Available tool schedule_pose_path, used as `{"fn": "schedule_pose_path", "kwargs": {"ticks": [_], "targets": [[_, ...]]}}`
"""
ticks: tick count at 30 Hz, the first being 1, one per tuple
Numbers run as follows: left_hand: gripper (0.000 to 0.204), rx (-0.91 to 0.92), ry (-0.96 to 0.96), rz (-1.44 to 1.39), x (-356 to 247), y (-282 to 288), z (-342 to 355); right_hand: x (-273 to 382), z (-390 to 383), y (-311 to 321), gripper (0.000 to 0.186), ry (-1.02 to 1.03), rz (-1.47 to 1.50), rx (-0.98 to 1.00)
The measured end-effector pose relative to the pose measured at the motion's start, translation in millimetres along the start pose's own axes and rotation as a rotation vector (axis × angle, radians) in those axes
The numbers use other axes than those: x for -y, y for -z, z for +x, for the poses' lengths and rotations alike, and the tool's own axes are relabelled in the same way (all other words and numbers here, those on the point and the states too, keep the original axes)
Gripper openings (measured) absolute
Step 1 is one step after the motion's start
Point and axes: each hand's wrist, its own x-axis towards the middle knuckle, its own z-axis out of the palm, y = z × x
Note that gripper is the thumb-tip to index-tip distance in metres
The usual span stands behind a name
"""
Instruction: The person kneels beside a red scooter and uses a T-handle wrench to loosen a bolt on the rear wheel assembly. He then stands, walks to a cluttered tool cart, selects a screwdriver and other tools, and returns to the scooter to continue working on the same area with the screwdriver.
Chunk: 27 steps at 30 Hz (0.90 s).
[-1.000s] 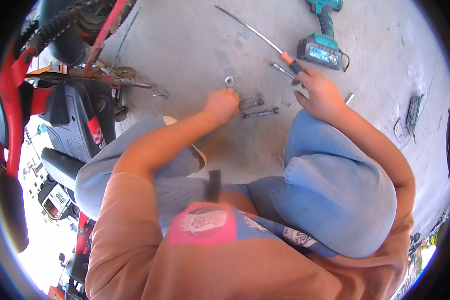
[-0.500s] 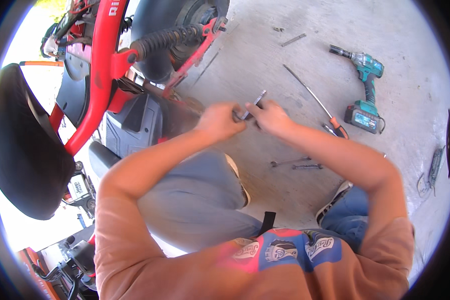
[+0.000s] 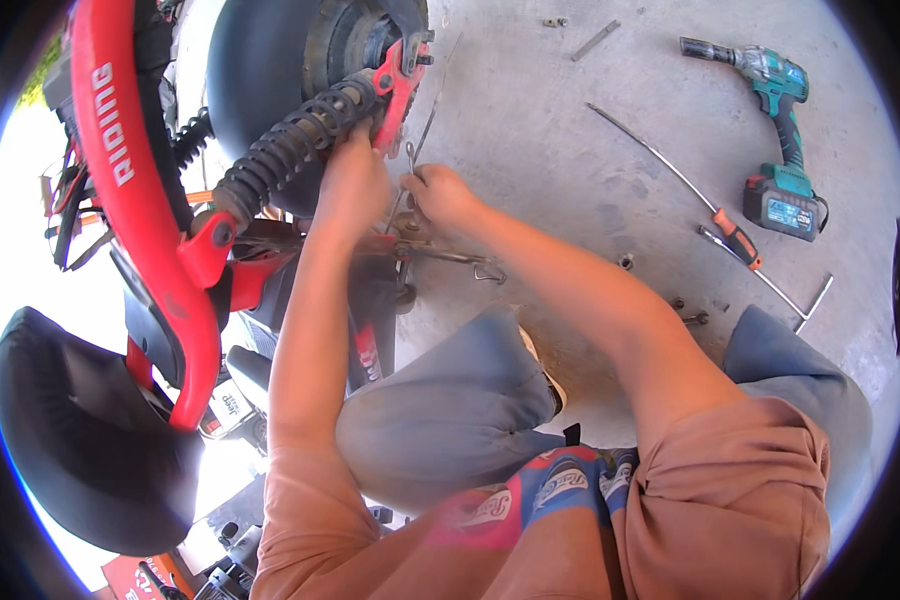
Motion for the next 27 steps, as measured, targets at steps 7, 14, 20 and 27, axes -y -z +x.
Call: {"fn": "schedule_pose_path", "kwargs": {"ticks": [7, 14, 20, 27], "targets": [[0.039, 0.311, 0.118, -0.162, 31.6, -10.9, 14.9, -6.6, 9.3, -6.1, 0.032, 0.002, 0.191, -0.011], [0.034, 0.384, 0.189, -0.193, 21.4, -5.9, 27.1, 2.1, 0.0, -3.9, 0.033, -0.038, 0.309, 0.069], [0.030, 0.379, 0.145, -0.146, 14.1, -4.6, 28.2, 14.3, -2.8, 1.9, 0.039, -0.128, 0.455, 0.182], [0.033, 0.307, 0.102, -0.100, 12.1, -7.2, 23.1, 16.0, -1.9, -9.6, 0.041, -0.165, 0.664, 0.138]]}}
